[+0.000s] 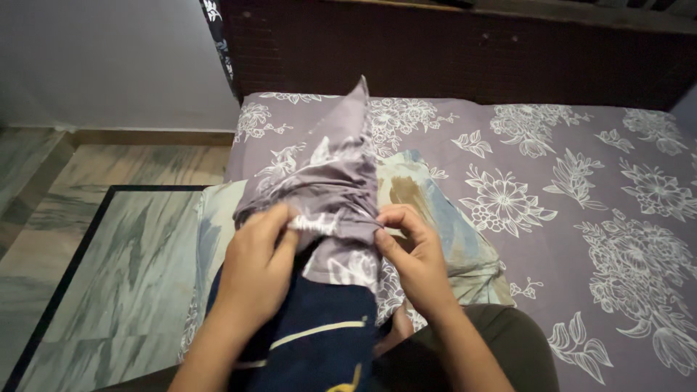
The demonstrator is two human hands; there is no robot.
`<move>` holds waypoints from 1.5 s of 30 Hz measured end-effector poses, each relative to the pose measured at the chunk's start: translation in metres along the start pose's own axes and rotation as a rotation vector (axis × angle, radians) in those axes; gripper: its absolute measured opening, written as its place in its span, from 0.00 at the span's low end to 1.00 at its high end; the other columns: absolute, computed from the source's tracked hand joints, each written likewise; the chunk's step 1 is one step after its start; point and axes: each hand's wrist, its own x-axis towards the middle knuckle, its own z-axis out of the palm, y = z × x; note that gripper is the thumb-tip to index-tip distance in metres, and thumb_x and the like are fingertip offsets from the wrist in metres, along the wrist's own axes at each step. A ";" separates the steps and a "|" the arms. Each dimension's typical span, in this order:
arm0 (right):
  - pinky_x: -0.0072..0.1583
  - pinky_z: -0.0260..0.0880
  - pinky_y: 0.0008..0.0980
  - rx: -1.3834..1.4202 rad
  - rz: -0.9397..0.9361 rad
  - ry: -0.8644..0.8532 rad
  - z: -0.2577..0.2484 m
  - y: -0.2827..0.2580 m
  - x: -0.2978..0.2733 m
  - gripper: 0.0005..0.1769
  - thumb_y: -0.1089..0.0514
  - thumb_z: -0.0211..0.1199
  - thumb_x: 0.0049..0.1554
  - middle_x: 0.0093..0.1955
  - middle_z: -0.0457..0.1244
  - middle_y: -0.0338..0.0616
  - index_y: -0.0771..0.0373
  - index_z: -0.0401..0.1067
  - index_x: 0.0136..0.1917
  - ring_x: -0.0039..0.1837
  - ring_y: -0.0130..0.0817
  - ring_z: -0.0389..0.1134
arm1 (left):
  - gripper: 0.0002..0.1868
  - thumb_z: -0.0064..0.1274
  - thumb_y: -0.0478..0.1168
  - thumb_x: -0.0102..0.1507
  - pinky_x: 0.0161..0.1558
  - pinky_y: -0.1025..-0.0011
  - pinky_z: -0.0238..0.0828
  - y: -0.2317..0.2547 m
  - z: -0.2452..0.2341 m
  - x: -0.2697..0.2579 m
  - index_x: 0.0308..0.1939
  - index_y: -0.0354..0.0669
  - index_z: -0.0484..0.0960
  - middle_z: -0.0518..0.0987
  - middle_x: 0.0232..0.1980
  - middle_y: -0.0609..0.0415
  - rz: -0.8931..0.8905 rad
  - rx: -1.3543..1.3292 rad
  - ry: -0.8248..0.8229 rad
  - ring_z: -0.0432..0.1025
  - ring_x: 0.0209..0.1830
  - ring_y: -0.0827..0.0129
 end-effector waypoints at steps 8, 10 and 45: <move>0.58 0.67 0.27 -0.169 -0.071 -0.121 -0.002 -0.015 -0.008 0.03 0.63 0.61 0.61 0.49 0.64 0.38 0.66 0.71 0.48 0.53 0.26 0.65 | 0.19 0.59 0.47 0.55 0.41 0.59 0.72 0.030 -0.011 -0.026 0.46 0.43 0.80 0.82 0.38 0.44 -0.152 0.040 -0.324 0.78 0.41 0.50; 0.59 0.65 0.27 -0.050 -0.023 -0.226 -0.010 -0.024 -0.012 0.05 0.62 0.62 0.62 0.49 0.64 0.39 0.67 0.71 0.48 0.54 0.27 0.65 | 0.22 0.57 0.44 0.54 0.45 0.60 0.70 0.030 -0.016 -0.018 0.50 0.41 0.80 0.81 0.44 0.43 0.017 0.005 -0.205 0.76 0.46 0.49; 0.51 0.73 0.37 0.225 0.484 0.144 -0.062 0.089 0.069 0.44 0.62 0.69 0.43 0.48 0.69 0.47 0.57 0.60 0.73 0.47 0.36 0.71 | 0.30 0.58 0.43 0.63 0.64 0.59 0.65 0.049 0.022 -0.038 0.67 0.38 0.70 0.77 0.64 0.43 0.405 -0.133 -0.370 0.71 0.65 0.49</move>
